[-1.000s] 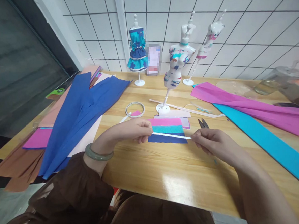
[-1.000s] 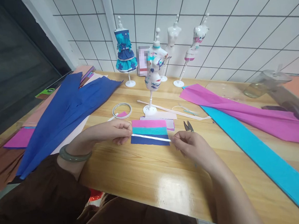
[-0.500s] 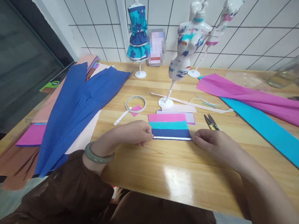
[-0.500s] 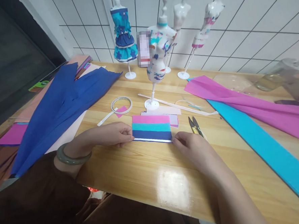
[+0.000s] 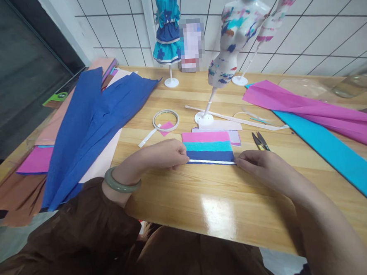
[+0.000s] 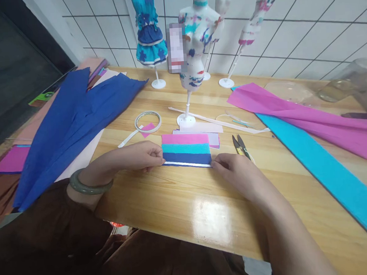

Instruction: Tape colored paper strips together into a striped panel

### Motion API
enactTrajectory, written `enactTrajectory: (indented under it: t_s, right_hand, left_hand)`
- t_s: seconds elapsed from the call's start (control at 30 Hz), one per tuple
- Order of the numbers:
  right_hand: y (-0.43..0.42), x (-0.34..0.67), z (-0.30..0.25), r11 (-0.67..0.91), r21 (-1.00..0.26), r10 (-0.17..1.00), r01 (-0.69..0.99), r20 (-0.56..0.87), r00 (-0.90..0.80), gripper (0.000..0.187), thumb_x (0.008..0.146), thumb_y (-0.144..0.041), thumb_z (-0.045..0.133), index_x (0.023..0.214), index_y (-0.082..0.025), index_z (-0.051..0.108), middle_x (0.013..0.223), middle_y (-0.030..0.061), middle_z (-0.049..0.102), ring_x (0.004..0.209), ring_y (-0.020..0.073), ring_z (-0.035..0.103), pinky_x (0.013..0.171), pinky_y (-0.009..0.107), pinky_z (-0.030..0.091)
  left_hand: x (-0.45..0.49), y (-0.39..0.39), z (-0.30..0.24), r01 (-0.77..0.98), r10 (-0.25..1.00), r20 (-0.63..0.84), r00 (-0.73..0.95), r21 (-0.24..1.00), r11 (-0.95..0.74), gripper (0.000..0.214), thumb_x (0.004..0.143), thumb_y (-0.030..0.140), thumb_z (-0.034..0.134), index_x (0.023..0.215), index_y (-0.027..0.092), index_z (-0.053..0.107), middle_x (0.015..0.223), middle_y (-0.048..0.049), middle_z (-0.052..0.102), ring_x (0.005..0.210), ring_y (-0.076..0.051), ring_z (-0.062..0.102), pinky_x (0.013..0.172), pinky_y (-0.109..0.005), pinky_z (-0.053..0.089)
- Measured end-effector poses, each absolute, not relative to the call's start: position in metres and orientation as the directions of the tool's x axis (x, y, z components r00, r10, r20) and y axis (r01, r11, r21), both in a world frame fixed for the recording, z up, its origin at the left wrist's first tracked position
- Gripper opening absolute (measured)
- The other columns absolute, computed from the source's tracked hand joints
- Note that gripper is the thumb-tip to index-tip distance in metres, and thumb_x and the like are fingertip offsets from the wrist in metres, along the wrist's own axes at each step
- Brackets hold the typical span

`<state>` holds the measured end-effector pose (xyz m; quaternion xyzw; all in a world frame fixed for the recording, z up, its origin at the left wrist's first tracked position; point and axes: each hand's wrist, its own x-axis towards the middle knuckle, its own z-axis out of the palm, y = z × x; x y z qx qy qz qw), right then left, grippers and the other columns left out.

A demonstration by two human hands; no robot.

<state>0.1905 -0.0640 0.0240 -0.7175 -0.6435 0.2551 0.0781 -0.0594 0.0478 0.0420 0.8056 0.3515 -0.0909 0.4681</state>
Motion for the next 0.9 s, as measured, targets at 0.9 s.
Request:
enactTrajectory:
  t_s: [0.9]
  right_hand:
    - [-0.0616,0.1903,0.0248,-0.206,-0.376,0.945,0.903,-0.316,0.084,0.029,0.083,-0.041,0.044,0.070,-0.021,0.062,0.062,0.0004,0.061,0.059,0.0168,0.054,0.055,0.026,0.038]
  left_hand:
    - [-0.0583,0.0478,0.0365,0.675,0.493,-0.491,0.718,0.663,-0.323,0.017,0.069,0.029,0.047,0.057,0.018,0.043,0.051,0.0016,0.050,0.046,-0.011,0.049,0.043,-0.022,0.033]
